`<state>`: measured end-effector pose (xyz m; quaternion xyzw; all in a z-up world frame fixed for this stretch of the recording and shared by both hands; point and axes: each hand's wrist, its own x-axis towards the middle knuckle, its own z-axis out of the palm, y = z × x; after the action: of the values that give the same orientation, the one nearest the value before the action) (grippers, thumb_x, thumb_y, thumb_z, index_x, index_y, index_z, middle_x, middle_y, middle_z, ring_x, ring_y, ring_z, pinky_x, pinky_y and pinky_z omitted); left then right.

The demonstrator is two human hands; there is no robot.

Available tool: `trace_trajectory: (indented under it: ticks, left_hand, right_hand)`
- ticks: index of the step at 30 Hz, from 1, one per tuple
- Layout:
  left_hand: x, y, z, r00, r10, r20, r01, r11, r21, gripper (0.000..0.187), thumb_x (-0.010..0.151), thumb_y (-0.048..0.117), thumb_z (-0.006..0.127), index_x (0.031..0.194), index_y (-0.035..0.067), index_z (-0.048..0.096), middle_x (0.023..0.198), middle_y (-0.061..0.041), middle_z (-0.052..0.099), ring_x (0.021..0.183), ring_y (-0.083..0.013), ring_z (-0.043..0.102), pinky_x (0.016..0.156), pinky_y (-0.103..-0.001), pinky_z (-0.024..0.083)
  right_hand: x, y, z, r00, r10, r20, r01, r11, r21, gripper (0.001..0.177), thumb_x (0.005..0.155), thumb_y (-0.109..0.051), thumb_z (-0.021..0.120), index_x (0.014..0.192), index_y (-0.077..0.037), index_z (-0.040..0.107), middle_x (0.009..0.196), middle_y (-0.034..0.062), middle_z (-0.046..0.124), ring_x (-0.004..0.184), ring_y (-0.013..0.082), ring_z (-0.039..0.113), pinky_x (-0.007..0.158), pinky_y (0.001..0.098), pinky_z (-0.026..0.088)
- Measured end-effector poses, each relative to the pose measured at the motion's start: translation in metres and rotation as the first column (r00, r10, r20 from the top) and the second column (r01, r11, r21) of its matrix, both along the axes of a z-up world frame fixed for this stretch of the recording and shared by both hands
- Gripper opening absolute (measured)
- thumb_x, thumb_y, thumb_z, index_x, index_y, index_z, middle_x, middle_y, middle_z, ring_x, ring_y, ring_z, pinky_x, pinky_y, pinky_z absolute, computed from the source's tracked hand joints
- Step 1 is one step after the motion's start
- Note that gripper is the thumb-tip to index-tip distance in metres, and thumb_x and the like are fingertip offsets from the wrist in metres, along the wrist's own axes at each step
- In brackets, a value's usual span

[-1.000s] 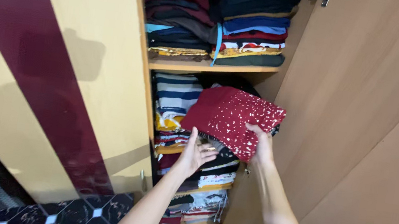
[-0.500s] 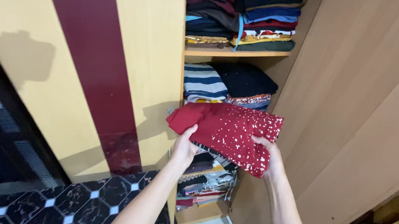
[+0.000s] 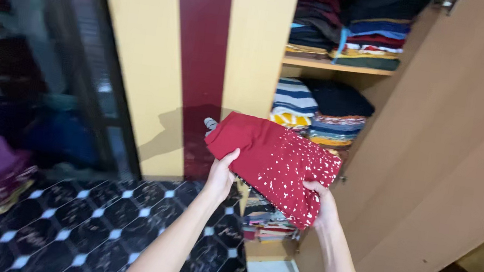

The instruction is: The person repeatedly opens a wardrobe, takes out folded clothes one by one, and places them on a nearby table. The person handles various patterned and solid-colored garments, stacking them on the table throughout the episode.

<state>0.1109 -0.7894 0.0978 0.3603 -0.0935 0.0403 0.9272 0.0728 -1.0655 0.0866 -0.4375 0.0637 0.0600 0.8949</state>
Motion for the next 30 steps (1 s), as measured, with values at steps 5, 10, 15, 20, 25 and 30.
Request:
trace_trajectory:
  ticks: [5, 10, 15, 20, 25, 30]
  left_hand:
    - [-0.056, 0.054, 0.005, 0.999, 0.044, -0.03, -0.044, 0.999, 0.005, 0.055, 0.092, 0.024, 0.068, 0.141, 0.003, 0.052, 0.138, -0.009, 0.063, 0.127, -0.0221, 0.062, 0.107, -0.042, 0.048]
    - [-0.107, 0.111, 0.01, 0.996, 0.082, -0.027, -0.083, 0.995, -0.048, 0.055, 0.095, 0.026, 0.066, 0.142, 0.004, 0.051, 0.139, -0.01, 0.063, 0.127, -0.0227, 0.062, 0.109, -0.042, 0.049]
    - [-0.15, 0.172, 0.025, 0.979, 0.196, -0.049, -0.197, 0.98, -0.03, 0.055, 0.091, 0.028, 0.062, 0.142, 0.017, 0.044, 0.137, -0.006, 0.06, 0.126, -0.0227, 0.06, 0.104, -0.048, 0.05]
    - [-0.179, 0.253, 0.024, 0.987, 0.153, -0.055, -0.155, 0.987, -0.045, 0.057, 0.096, 0.036, 0.063, 0.144, 0.008, 0.051, 0.141, -0.006, 0.063, 0.13, -0.0218, 0.06, 0.107, -0.042, 0.046]
    - [-0.199, 0.349, 0.027, 0.979, 0.199, -0.048, -0.2, 0.979, -0.031, 0.056, 0.095, 0.037, 0.064, 0.142, 0.008, 0.053, 0.139, -0.006, 0.064, 0.129, -0.0222, 0.06, 0.106, -0.043, 0.046]
    - [-0.215, 0.441, 0.023, 0.974, 0.226, -0.02, -0.227, 0.973, -0.05, 0.055, 0.095, 0.034, 0.066, 0.142, 0.008, 0.054, 0.14, -0.005, 0.063, 0.131, -0.0212, 0.059, 0.111, -0.041, 0.045]
  right_hand:
    - [-0.027, 0.052, -0.012, 0.999, 0.046, 0.012, -0.046, 0.999, -0.005, 0.047, 0.076, -0.011, 0.065, 0.121, -0.002, 0.062, 0.103, 0.0162, 0.074, 0.089, 0.0306, 0.074, 0.078, 0.0471, 0.063]
    - [-0.059, 0.112, -0.004, 0.996, 0.087, 0.004, -0.087, 0.995, -0.039, 0.047, 0.072, -0.009, 0.062, 0.119, -0.002, 0.062, 0.099, 0.0153, 0.073, 0.085, 0.0309, 0.074, 0.075, 0.0476, 0.063]
    - [-0.081, 0.177, 0.015, 0.983, 0.174, 0.065, -0.172, 0.984, -0.041, 0.052, 0.07, -0.008, 0.06, 0.122, -0.004, 0.06, 0.101, 0.0149, 0.072, 0.086, 0.0312, 0.074, 0.076, 0.0477, 0.064]
    - [-0.102, 0.261, 0.027, 0.979, 0.195, 0.062, -0.193, 0.981, -0.033, 0.052, 0.071, -0.005, 0.059, 0.123, -0.003, 0.059, 0.103, 0.0151, 0.07, 0.088, 0.031, 0.074, 0.077, 0.0483, 0.064]
    - [-0.112, 0.359, 0.031, 0.964, 0.213, 0.161, -0.212, 0.977, -0.025, 0.052, 0.072, 0.001, 0.058, 0.123, -0.001, 0.057, 0.102, 0.0145, 0.069, 0.088, 0.0295, 0.072, 0.077, 0.0474, 0.063]
    - [-0.127, 0.451, 0.028, 0.958, 0.219, 0.185, -0.216, 0.976, -0.033, 0.053, 0.07, 0.002, 0.059, 0.123, -0.002, 0.057, 0.103, 0.0133, 0.069, 0.09, 0.0289, 0.072, 0.08, 0.0468, 0.062]
